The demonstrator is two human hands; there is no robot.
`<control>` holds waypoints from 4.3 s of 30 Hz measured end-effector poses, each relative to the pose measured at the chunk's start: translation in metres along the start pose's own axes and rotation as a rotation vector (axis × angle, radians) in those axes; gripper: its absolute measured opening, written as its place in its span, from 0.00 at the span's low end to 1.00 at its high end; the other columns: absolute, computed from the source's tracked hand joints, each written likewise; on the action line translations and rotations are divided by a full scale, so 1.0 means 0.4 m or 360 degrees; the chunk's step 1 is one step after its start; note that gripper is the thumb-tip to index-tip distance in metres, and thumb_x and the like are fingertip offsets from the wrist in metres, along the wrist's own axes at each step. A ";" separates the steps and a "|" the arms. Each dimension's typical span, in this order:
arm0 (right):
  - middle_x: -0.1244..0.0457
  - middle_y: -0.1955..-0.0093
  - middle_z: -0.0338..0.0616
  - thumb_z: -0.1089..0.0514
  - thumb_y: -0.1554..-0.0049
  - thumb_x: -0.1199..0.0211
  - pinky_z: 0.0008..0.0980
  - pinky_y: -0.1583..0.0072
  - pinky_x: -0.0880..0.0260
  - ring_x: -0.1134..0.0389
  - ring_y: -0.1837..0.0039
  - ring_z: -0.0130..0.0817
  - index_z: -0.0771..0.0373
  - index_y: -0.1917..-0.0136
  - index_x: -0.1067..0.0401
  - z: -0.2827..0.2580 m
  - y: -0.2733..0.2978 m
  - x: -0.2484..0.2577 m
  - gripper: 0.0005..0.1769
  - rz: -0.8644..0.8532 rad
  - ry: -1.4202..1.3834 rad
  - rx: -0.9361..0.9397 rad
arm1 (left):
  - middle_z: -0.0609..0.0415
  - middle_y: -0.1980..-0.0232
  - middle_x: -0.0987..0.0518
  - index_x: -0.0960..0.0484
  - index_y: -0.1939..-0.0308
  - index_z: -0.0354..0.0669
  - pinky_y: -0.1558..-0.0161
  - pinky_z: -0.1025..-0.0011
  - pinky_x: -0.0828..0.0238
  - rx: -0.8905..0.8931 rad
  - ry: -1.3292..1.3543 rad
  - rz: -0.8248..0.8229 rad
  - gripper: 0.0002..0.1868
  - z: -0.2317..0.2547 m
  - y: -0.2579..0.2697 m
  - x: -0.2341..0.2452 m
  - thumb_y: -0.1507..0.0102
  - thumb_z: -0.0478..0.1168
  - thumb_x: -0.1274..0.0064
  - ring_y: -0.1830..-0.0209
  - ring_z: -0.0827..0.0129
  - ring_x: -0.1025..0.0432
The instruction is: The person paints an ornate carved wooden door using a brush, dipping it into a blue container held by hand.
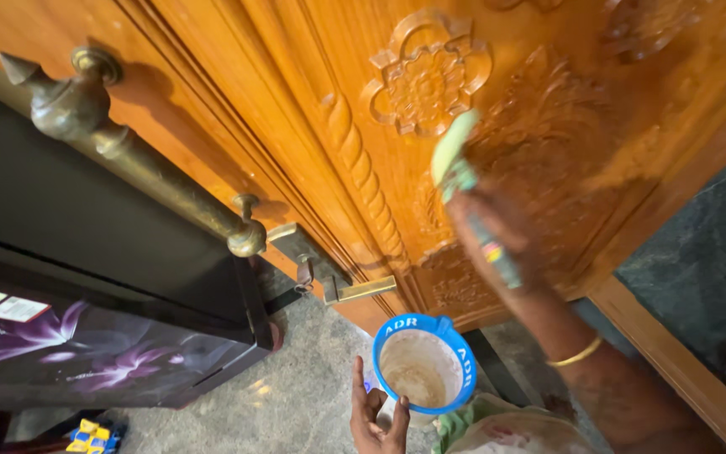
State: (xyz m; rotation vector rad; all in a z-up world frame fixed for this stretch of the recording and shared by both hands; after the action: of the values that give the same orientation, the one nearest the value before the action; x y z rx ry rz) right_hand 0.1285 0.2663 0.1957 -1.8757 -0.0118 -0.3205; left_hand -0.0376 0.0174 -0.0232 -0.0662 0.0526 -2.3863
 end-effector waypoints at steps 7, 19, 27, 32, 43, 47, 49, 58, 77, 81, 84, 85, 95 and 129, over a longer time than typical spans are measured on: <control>0.33 0.40 0.59 0.65 0.44 0.32 0.41 0.43 0.24 0.27 0.41 0.51 0.63 0.43 0.25 0.042 0.255 -0.206 0.14 -0.0360 -0.0305 -0.0343 | 0.49 0.66 0.13 0.51 0.22 0.38 0.44 0.72 0.31 -0.0036 0.0072 0.0033 0.51 0.022 0.018 0.004 0.48 0.24 0.44 0.56 0.67 0.18; 0.34 0.36 0.59 0.69 0.32 0.35 0.40 0.40 0.23 0.28 0.39 0.48 0.66 0.36 0.29 -0.047 -0.136 0.106 0.12 0.0213 -0.0017 -0.0017 | 0.51 0.70 0.15 0.50 0.22 0.39 0.47 0.73 0.29 -0.0019 0.0089 0.0073 0.52 0.018 0.030 0.017 0.49 0.22 0.46 0.61 0.68 0.18; 0.32 0.36 0.57 0.61 0.46 0.28 0.41 0.44 0.26 0.27 0.43 0.51 0.56 0.46 0.20 0.099 0.252 -0.200 0.12 -0.0621 -0.0043 -0.0353 | 0.55 0.75 0.20 0.47 0.23 0.38 0.49 0.76 0.29 -0.0029 0.0030 0.0114 0.52 -0.002 0.037 0.020 0.50 0.22 0.44 0.66 0.72 0.19; 0.31 0.39 0.53 0.61 0.47 0.27 0.41 0.42 0.24 0.26 0.42 0.49 0.56 0.48 0.21 0.115 0.198 -0.207 0.13 -0.0646 -0.0219 -0.0263 | 0.55 0.78 0.25 0.47 0.22 0.40 0.55 0.77 0.31 0.0017 -0.0060 0.0163 0.54 -0.021 0.024 0.028 0.50 0.23 0.41 0.72 0.72 0.24; 0.36 0.33 0.61 0.72 0.42 0.29 0.39 0.37 0.24 0.28 0.37 0.50 0.68 0.45 0.25 -0.100 -0.151 0.008 0.12 0.0013 -0.0034 0.0340 | 0.52 0.77 0.19 0.50 0.19 0.45 0.58 0.75 0.25 0.0139 0.0011 0.0168 0.56 0.027 0.004 0.033 0.49 0.24 0.43 0.68 0.67 0.17; 0.34 0.35 0.59 0.70 0.45 0.28 0.36 0.41 0.24 0.27 0.40 0.48 0.64 0.48 0.24 -0.071 -0.086 -0.015 0.12 -0.0168 -0.0079 0.0123 | 0.54 0.76 0.18 0.51 0.19 0.45 0.63 0.79 0.29 0.0068 0.0035 0.0221 0.55 0.062 0.008 0.023 0.48 0.24 0.44 0.70 0.72 0.20; 0.32 0.39 0.54 0.68 0.47 0.27 0.39 0.39 0.25 0.27 0.37 0.49 0.64 0.47 0.23 -0.060 -0.088 -0.015 0.14 -0.0404 -0.0256 -0.0047 | 0.53 0.77 0.20 0.49 0.18 0.47 0.70 0.80 0.33 0.0169 0.0014 0.0250 0.55 0.064 0.007 0.016 0.48 0.23 0.44 0.76 0.73 0.24; 0.37 0.31 0.58 0.73 0.36 0.28 0.38 0.32 0.24 0.29 0.29 0.50 0.68 0.40 0.26 -0.123 -0.335 0.097 0.13 0.0298 -0.0228 0.0489 | 0.55 0.75 0.18 0.52 0.21 0.41 0.58 0.84 0.29 -0.0216 0.0089 0.0229 0.53 0.110 -0.003 -0.028 0.47 0.22 0.44 0.69 0.75 0.18; 0.34 0.36 0.63 0.71 0.39 0.30 0.36 0.38 0.24 0.28 0.37 0.48 0.70 0.41 0.26 -0.190 -0.484 0.071 0.13 -0.0031 -0.0421 0.0672 | 0.54 0.74 0.21 0.49 0.20 0.46 0.62 0.80 0.30 -0.0079 0.0313 0.0397 0.54 0.080 0.002 -0.070 0.48 0.21 0.45 0.70 0.74 0.23; 0.34 0.33 0.64 0.75 0.36 0.30 0.37 0.37 0.21 0.27 0.37 0.44 0.71 0.39 0.26 -0.197 -0.560 0.125 0.13 0.0276 -0.0270 0.0717 | 0.55 0.76 0.23 0.49 0.20 0.43 0.61 0.81 0.32 -0.0238 0.0295 0.0407 0.53 0.090 0.004 -0.064 0.46 0.21 0.43 0.72 0.75 0.26; 0.33 0.40 0.56 0.72 0.44 0.28 0.42 0.38 0.22 0.28 0.38 0.51 0.68 0.44 0.24 -0.165 -0.475 0.030 0.15 -0.0061 -0.0306 0.0700 | 0.54 0.75 0.21 0.48 0.19 0.48 0.65 0.81 0.31 0.0015 0.0383 0.0456 0.55 0.064 0.015 -0.056 0.48 0.21 0.45 0.73 0.73 0.24; 0.36 0.35 0.62 0.70 0.42 0.30 0.39 0.39 0.24 0.29 0.35 0.52 0.69 0.42 0.24 -0.146 -0.418 -0.023 0.15 -0.0268 -0.0460 0.0613 | 0.54 0.75 0.21 0.48 0.19 0.48 0.65 0.81 0.31 0.0011 0.0383 0.0463 0.55 0.062 0.021 -0.050 0.48 0.21 0.45 0.73 0.73 0.24; 0.32 0.53 0.48 0.62 0.44 0.33 0.34 0.51 0.28 0.28 0.52 0.40 0.61 0.52 0.22 -0.009 -0.121 -0.195 0.06 -0.1212 -0.0456 0.0156 | 0.53 0.73 0.18 0.49 0.20 0.46 0.59 0.78 0.29 -0.0128 0.0321 0.0456 0.53 0.067 0.040 -0.028 0.47 0.22 0.44 0.69 0.72 0.21; 0.35 0.31 0.66 0.67 0.41 0.33 0.35 0.36 0.25 0.29 0.34 0.49 0.71 0.41 0.24 -0.235 -0.207 -0.218 0.14 -0.0515 -0.0792 0.0393 | 0.56 0.73 0.21 0.47 0.21 0.42 0.66 0.82 0.32 -0.0226 0.0425 0.0637 0.48 0.093 0.148 0.092 0.44 0.24 0.43 0.71 0.78 0.26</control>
State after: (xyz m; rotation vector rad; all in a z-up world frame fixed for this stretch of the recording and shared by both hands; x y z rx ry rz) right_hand 0.0106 0.2188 0.2803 -1.6608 -0.6677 -0.0583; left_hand -0.0215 -0.0517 0.0117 0.1810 0.3307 -1.9747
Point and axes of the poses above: each hand's wrist, its own y-axis away from the middle knuckle, its own x-axis out of the back of the hand, z = x × y, the point moved 6 cm from there along -y, towards the middle knuckle
